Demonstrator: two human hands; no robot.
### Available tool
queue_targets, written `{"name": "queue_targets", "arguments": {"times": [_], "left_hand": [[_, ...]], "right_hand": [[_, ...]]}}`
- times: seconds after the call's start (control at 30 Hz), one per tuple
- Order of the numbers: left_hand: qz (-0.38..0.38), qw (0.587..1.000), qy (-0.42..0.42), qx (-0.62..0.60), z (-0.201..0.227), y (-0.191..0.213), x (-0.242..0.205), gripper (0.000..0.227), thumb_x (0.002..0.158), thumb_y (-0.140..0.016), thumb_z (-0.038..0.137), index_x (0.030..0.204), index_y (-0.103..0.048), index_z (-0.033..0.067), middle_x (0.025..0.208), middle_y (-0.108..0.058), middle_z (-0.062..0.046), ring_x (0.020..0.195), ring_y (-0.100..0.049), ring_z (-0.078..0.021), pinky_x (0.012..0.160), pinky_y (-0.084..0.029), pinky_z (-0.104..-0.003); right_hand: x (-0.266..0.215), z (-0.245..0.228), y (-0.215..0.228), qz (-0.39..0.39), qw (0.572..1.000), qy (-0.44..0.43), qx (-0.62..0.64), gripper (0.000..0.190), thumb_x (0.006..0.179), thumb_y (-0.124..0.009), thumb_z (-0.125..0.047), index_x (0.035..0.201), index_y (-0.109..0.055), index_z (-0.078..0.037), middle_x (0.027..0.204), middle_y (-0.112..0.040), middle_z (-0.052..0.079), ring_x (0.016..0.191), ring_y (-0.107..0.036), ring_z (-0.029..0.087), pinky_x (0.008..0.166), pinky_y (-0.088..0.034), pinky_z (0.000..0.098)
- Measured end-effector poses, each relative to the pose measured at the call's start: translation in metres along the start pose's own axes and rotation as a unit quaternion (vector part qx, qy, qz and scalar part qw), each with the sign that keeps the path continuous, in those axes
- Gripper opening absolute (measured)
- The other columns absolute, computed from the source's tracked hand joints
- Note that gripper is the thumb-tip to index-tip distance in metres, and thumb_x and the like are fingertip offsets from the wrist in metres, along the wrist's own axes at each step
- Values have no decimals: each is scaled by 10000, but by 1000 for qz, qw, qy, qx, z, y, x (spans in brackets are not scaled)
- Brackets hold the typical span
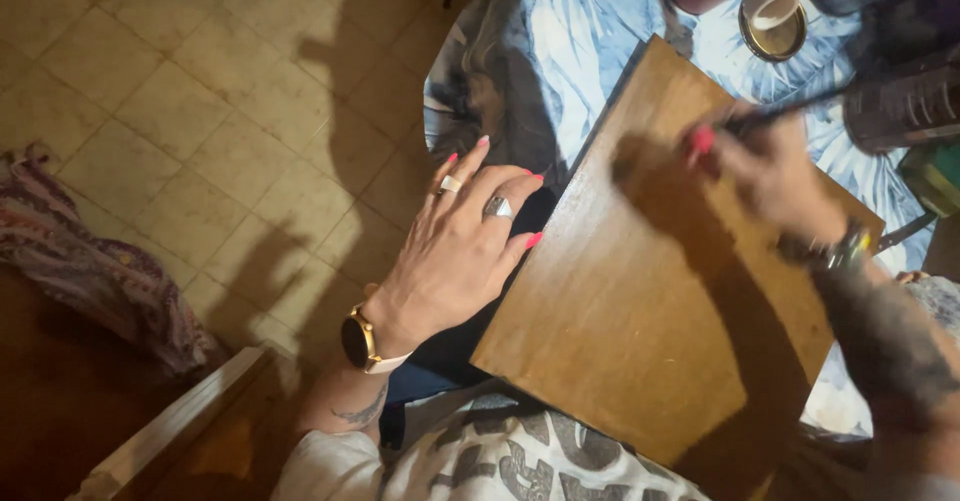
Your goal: Applying a liquid coating to a wooden board using a brush
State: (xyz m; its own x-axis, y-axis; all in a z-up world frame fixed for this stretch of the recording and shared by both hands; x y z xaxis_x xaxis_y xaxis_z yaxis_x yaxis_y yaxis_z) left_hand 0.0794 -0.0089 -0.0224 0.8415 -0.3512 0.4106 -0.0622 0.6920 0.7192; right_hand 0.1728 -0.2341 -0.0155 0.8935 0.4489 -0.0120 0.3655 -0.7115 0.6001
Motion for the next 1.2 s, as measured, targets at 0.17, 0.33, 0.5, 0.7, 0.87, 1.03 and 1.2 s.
{"name": "queue_targets", "arguments": {"times": [0.17,0.33,0.5,0.7,0.87,1.03,1.2], "left_hand": [[-7,1000,1,1,1,0,1,375,781,-587,208,1110,-488,57,1120,-483,-65,1180,-348,-331,957,-290,-467],[-12,1000,-2,8,-1,-2,1,382,787,-571,219,1119,-481,53,1124,-482,-80,1176,-344,-330,974,-260,-459],[-9,1000,1,-1,0,-4,1,383,786,-583,209,1122,-479,58,1117,-481,-72,1181,-340,-328,972,-267,-470],[-15,1000,-9,2,4,-10,2,391,781,-581,225,1123,-485,61,1118,-484,-67,1174,-350,-340,957,-282,-473],[-12,1000,-18,6,7,-7,2,382,786,-585,210,1121,-491,53,1101,-482,-75,1187,-330,-331,969,-275,-455],[-24,999,-21,7,9,-3,4,387,776,-580,182,1124,-481,46,1101,-471,-82,1188,-328,-338,974,-266,-448],[-25,999,-4,21,9,1,4,385,792,-579,220,1132,-479,69,1115,-489,-62,1199,-325,-328,967,-269,-473]], "right_hand": [[29,23,53,144,983,101,-56,217,1054,-497,-79,902,-407,48,718,-498,149,523,-455,180,447,-348,260],[18,43,60,199,978,59,-5,263,1047,-469,-163,908,-359,31,729,-499,187,512,-445,186,493,-353,263],[-37,58,87,262,963,-16,-62,202,1064,-460,-42,883,-388,12,722,-532,161,515,-479,178,428,-349,268],[-100,84,131,291,938,-15,-189,299,1147,-516,-132,951,-418,70,696,-476,155,561,-488,200,494,-374,293],[-72,102,134,266,885,-25,-381,284,1069,-586,-203,883,-556,10,693,-551,85,611,-486,173,536,-369,334],[12,56,82,247,889,30,-385,234,993,-619,-161,818,-522,-41,627,-549,46,520,-427,160,486,-321,341],[46,-19,36,167,968,131,-135,515,1039,-428,-290,616,-488,-1,495,-469,46,437,-447,103,468,-318,202]]}}
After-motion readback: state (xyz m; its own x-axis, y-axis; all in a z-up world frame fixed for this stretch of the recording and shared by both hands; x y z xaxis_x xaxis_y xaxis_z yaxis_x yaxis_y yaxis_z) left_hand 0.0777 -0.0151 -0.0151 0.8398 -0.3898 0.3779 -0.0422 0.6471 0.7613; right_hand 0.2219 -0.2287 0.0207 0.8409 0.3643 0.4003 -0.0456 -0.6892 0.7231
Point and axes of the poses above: each hand's wrist, its own x-axis towards the middle knuckle, its own y-axis out of the back of the hand, z = x × y, the point moved 7 cm from there along x, towards the middle knuckle
